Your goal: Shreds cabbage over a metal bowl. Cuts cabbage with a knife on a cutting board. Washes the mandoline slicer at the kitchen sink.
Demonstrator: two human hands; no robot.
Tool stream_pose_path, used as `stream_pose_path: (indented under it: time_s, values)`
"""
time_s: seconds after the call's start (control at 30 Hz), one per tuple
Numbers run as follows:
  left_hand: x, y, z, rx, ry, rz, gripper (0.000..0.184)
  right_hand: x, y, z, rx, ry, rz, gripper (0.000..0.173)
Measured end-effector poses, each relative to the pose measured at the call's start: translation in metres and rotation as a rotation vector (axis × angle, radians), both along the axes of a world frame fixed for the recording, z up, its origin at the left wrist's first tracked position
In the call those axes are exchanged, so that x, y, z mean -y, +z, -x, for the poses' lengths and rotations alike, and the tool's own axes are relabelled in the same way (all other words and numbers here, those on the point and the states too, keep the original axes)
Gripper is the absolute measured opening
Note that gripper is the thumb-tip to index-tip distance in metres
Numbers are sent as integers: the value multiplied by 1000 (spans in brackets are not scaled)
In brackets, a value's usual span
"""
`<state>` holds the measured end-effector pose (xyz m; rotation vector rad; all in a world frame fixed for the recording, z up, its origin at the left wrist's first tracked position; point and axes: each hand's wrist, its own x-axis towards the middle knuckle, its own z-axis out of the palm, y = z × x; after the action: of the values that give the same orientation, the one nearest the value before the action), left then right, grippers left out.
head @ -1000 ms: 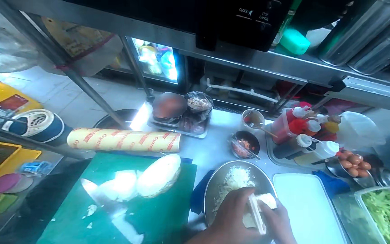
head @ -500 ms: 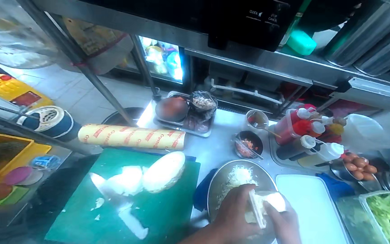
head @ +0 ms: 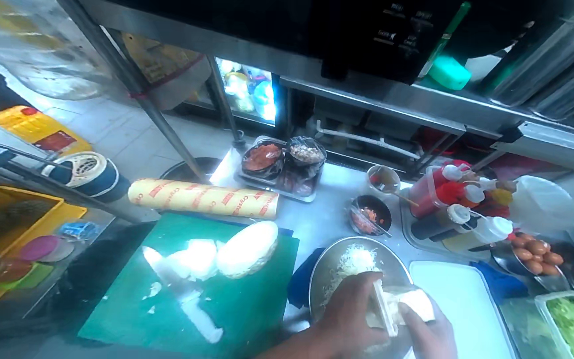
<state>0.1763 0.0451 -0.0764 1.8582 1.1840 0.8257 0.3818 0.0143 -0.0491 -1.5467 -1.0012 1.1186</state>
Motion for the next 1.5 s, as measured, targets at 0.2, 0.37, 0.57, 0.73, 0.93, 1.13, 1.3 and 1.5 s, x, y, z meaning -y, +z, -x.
stream_pose_path:
  time_s: [0.2, 0.37, 0.57, 0.73, 0.93, 1.13, 1.3, 1.5]
  values:
    - [2, 3, -2, 11, -4, -50, 105, -10, -56, -19, 148, -40, 154, 47]
    - [0, -2, -3, 24, 21, -70, 107, -4, -12, -2, 13, 5, -2, 54]
    - [-1, 0, -4, 21, 18, -86, 106, -6, -10, -8, 8, -1, 31, 53]
    - [4, -11, -4, 49, 38, -111, 107, -9, -52, -13, 151, -35, 125, 49]
    - [7, -13, 1, 49, 58, -59, 110, 2, -1, 4, 44, 24, -10, 53]
    - [10, -7, 4, 53, 59, -68, 108, -9, -41, -11, 226, 8, 118, 47]
    - [14, -7, 5, 100, 92, -63, 109, -5, -41, -2, 270, -1, 95, 55]
    - [14, 0, 5, 107, 92, -52, 110, 1, -2, 5, 195, 36, 41, 54]
